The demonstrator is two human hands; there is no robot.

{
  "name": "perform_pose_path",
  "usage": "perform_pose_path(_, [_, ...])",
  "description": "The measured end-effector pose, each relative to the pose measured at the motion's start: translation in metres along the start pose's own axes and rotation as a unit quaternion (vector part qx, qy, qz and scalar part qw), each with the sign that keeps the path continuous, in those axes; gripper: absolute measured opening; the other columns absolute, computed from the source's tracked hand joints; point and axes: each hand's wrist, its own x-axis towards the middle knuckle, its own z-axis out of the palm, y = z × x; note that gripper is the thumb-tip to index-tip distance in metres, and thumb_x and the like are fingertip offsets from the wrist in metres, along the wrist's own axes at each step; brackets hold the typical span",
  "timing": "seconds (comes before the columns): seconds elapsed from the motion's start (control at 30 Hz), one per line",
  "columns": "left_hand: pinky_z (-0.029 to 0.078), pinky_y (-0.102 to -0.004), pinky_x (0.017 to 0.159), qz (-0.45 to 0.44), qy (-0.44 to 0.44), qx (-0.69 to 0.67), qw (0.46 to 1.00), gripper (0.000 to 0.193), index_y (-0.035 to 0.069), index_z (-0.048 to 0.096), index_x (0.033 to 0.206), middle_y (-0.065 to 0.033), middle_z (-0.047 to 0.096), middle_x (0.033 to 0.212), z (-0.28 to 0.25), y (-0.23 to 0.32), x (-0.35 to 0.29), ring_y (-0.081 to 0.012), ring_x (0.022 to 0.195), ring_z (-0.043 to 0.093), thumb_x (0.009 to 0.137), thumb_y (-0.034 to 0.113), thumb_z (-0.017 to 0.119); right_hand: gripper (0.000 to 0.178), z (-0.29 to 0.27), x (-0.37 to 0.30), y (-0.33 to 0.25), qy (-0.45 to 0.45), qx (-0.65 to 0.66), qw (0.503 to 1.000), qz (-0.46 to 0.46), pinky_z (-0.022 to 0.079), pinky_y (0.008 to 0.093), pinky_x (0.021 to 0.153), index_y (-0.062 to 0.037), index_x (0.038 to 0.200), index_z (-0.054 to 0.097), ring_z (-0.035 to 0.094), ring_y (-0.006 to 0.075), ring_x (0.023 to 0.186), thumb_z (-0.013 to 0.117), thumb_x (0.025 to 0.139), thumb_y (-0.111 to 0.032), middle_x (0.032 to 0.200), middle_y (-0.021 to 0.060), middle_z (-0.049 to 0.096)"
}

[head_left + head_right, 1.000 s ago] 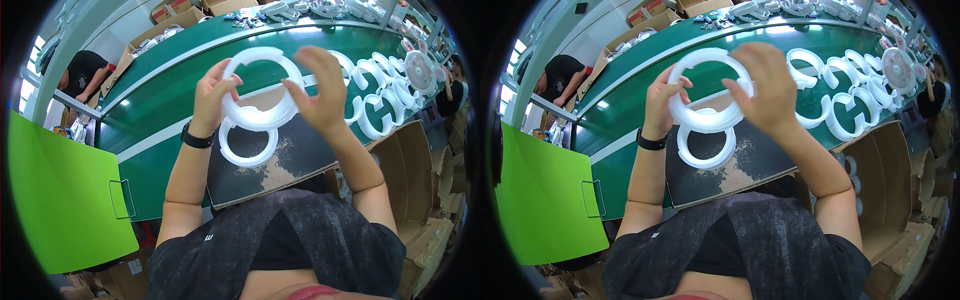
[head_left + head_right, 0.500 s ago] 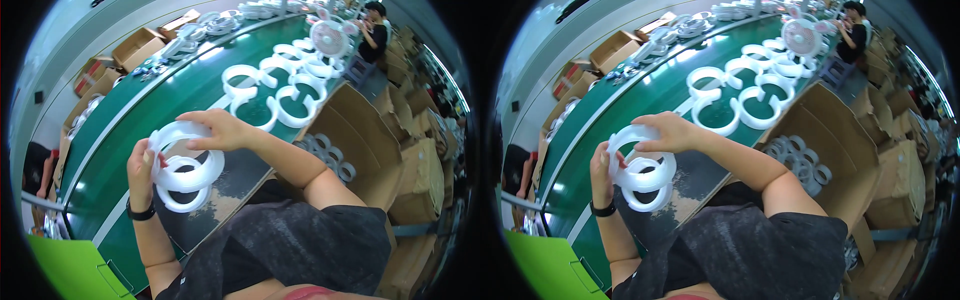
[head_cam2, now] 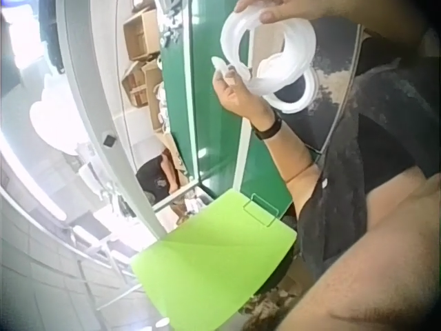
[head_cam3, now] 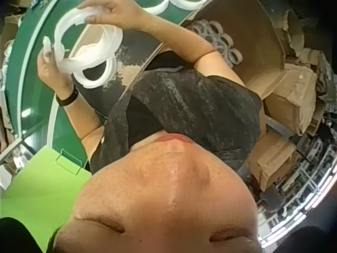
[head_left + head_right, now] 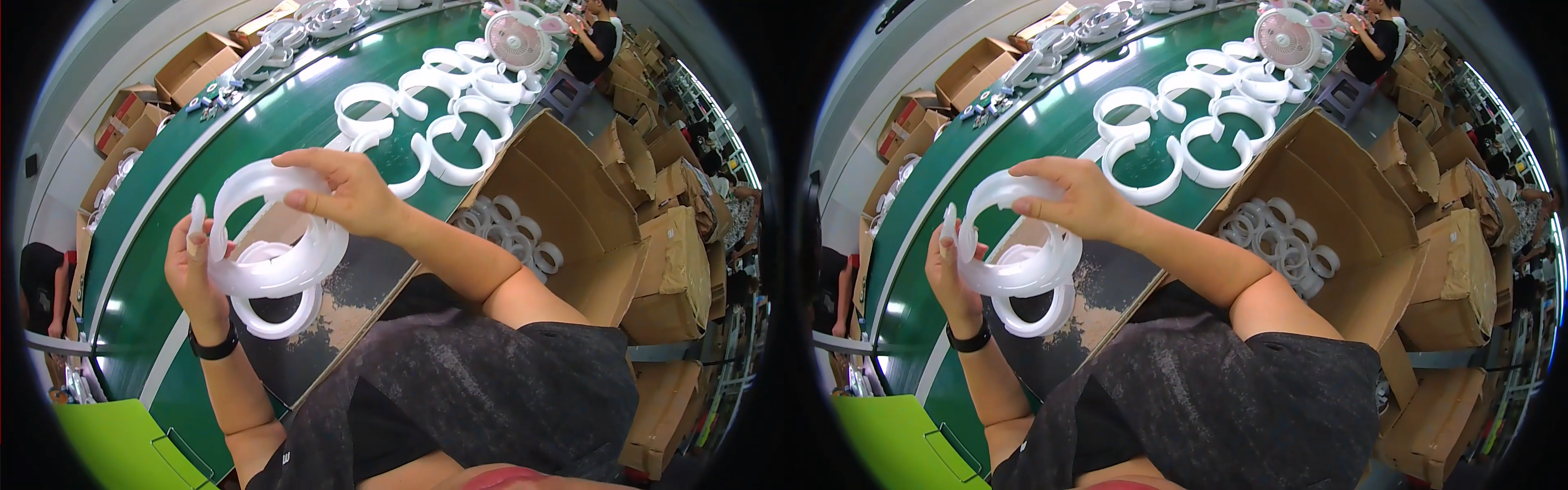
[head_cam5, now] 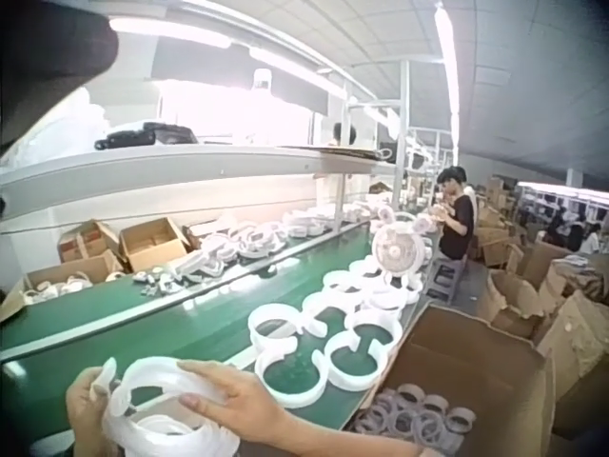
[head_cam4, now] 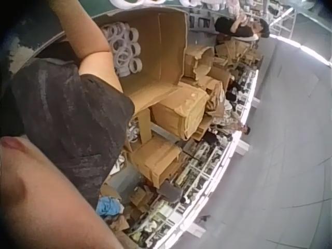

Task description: The person assembles circular LED lighting components by hand, fitting plastic casings and other assembly parts into circular light frames at an assembly line station.

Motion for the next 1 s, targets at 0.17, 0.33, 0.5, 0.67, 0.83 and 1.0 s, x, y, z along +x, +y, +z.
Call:
perform_pose_path(0.17, [0.054, -0.0301, 0.079, 0.008, 0.005, -0.165, 0.986, 0.060, -0.002, 0.041, 0.130, -0.0139, 0.058, 0.117, 0.028, -0.013, -0.003, -0.0199, 0.096, 0.063, 0.089, 0.035, 0.062, 0.035, -0.004, -0.006, 0.015, 0.137, 0.194, 0.965, 0.109, 0.052, 0.0254, 0.074, -0.0002, 0.124, 0.054, 0.063, 0.0118, 0.085, 0.057, 0.095, -0.021, 0.102, 0.0076, 0.063])
perform_pose_path(0.33, [0.051, -0.0314, 0.081, -0.026, 0.050, -0.077, 0.995, 0.036, 0.003, 0.039, 0.122, -0.0161, 0.063, 0.106, 0.056, -0.025, -0.021, -0.0177, 0.093, 0.063, 0.097, 0.025, 0.052, 0.038, 0.008, -0.016, 0.024, 0.180, 0.237, 0.950, 0.098, 0.053, 0.0278, 0.076, -0.0008, 0.129, 0.049, 0.064, 0.0130, 0.086, 0.052, 0.098, -0.022, 0.111, 0.0087, 0.061])
perform_pose_path(0.5, [0.050, -0.0277, 0.072, -0.136, -0.010, -0.114, 0.984, 0.040, 0.001, 0.042, 0.122, -0.0135, 0.067, 0.087, 0.037, -0.026, -0.007, -0.0179, 0.078, 0.066, 0.092, 0.023, 0.057, 0.039, -0.003, -0.030, 0.039, 0.094, 0.080, 0.987, 0.099, 0.046, 0.0246, 0.083, 0.0005, 0.131, 0.049, 0.057, 0.0083, 0.094, 0.052, 0.098, -0.020, 0.109, 0.0038, 0.060])
perform_pose_path(0.67, [0.050, -0.0307, 0.070, -0.105, -0.039, -0.073, 0.991, 0.028, 0.001, 0.055, 0.105, -0.0110, 0.065, 0.081, 0.035, -0.036, -0.011, -0.0193, 0.073, 0.065, 0.092, 0.025, 0.057, 0.032, -0.032, -0.025, 0.023, 0.034, 0.124, 0.985, 0.115, 0.046, 0.0222, 0.063, -0.0012, 0.115, 0.063, 0.058, 0.0082, 0.075, 0.059, 0.094, -0.024, 0.092, 0.0042, 0.056])
perform_pose_path(0.83, [0.050, -0.0325, 0.068, 0.007, 0.050, -0.118, 0.992, 0.023, 0.004, 0.056, 0.099, -0.0059, 0.056, 0.078, -0.027, -0.024, 0.018, -0.0163, 0.071, 0.059, 0.095, 0.026, 0.053, 0.031, -0.080, -0.037, -0.010, -0.128, 0.088, 0.943, 0.294, 0.044, 0.0205, 0.054, -0.0012, 0.118, 0.058, 0.058, 0.0064, 0.063, 0.054, 0.096, -0.023, 0.075, 0.0002, 0.061])
perform_pose_path(1.0, [0.045, -0.0272, 0.060, -0.102, 0.004, -0.136, 0.985, 0.041, 0.000, 0.052, 0.121, -0.0038, 0.052, 0.075, -0.011, -0.001, 0.016, -0.0123, 0.063, 0.053, 0.099, 0.033, 0.041, 0.027, -0.091, -0.067, 0.003, -0.054, 0.021, 0.969, 0.241, 0.047, 0.0211, 0.058, -0.0015, 0.111, 0.059, 0.060, 0.0070, 0.068, 0.058, 0.093, -0.022, 0.078, 0.0021, 0.061])
